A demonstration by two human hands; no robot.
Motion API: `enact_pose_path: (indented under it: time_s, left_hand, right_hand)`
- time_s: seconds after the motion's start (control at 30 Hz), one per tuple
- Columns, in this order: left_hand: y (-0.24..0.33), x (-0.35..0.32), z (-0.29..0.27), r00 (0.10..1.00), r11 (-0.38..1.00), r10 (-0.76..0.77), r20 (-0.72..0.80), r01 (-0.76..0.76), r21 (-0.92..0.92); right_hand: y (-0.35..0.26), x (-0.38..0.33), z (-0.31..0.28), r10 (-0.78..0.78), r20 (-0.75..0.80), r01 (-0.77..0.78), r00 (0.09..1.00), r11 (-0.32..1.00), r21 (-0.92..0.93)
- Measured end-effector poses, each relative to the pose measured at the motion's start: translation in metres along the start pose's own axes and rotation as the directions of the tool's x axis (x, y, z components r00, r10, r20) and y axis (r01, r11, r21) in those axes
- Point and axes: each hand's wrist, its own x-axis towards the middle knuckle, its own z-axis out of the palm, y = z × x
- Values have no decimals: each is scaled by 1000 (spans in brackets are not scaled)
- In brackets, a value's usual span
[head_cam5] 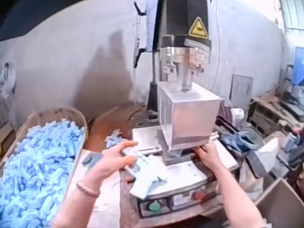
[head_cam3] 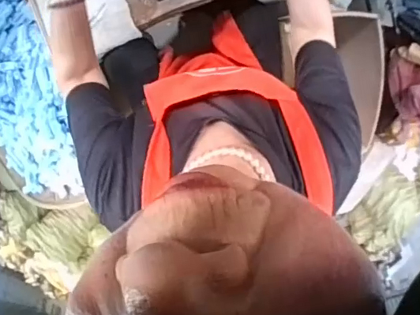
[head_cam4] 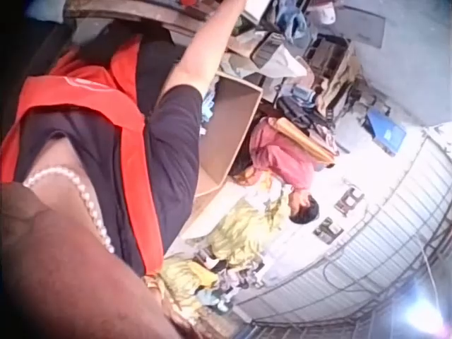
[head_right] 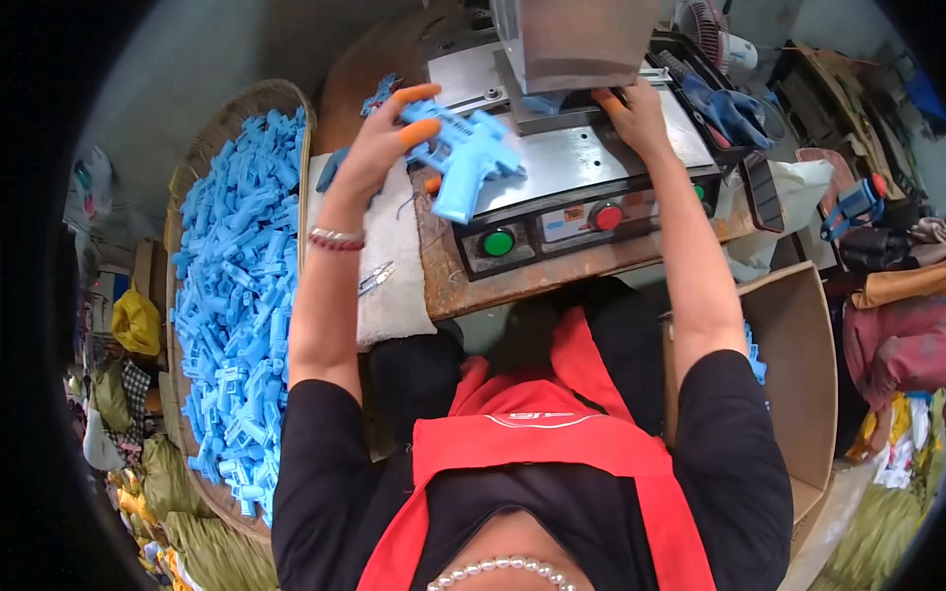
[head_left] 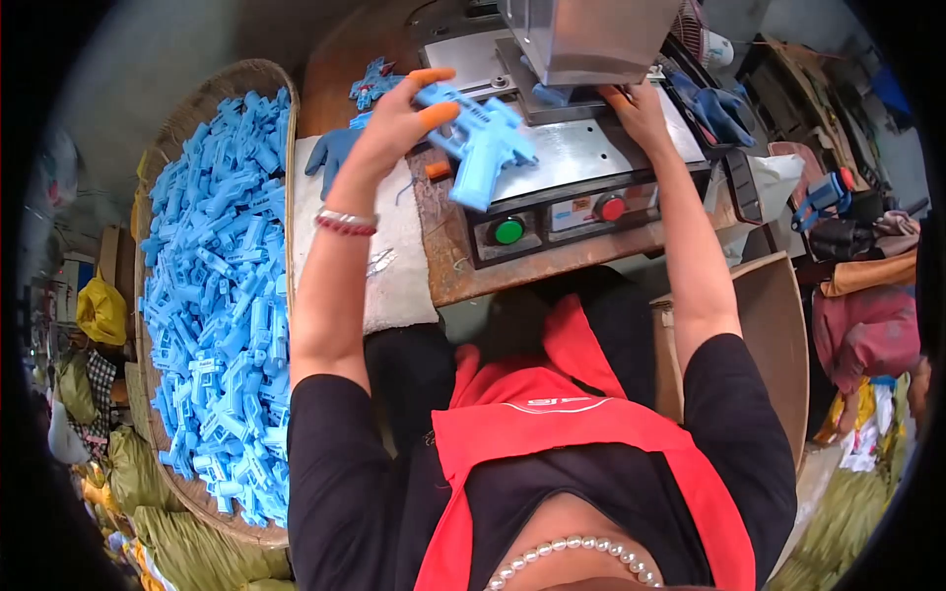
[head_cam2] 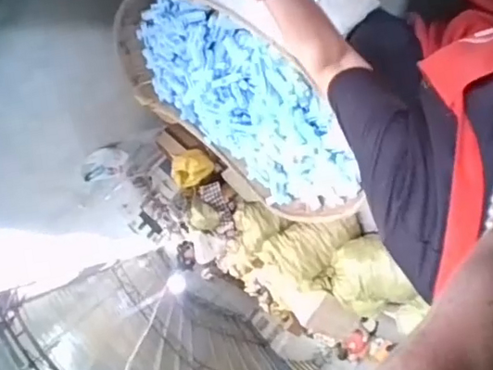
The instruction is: Using a heat press machine to apply printed logos to blue plastic toy guns in a factory setting.
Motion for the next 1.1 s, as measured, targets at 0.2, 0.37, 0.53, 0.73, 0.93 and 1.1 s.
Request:
enact_pose_path:
  time_s: [0.2,0.37,0.53,0.73,0.93,1.1]
  left_hand:
    - [14,-45,90,944,774,298,-143,-152,614]
    - [-7,-78,104,906,735,407,-114,-251,630]
    - [12,-21,138,825,628,531,-192,-231,743]
    - [19,68,178,968,454,246,-59,-61,889]
    - [13,16,142,914,515,406,-28,-203,833]
    - [-18,-78,106,873,590,471,128,-420,690]
  right_hand:
    - [18,1,-11,-117,-191,91,975,986,-141]
    - [-64,-52,-109,-115,-464,-89,878,915,-394]
    - [-133,-150,-197,-44,-578,-234,815,887,-398]
    - [-72,-194,-177,229,-399,-363,888,881,-302]
    - [7,-172,-126,444,-189,-462,876,884,-67]
    - [48,-175,-123,557,-124,-569,821,814,-115]
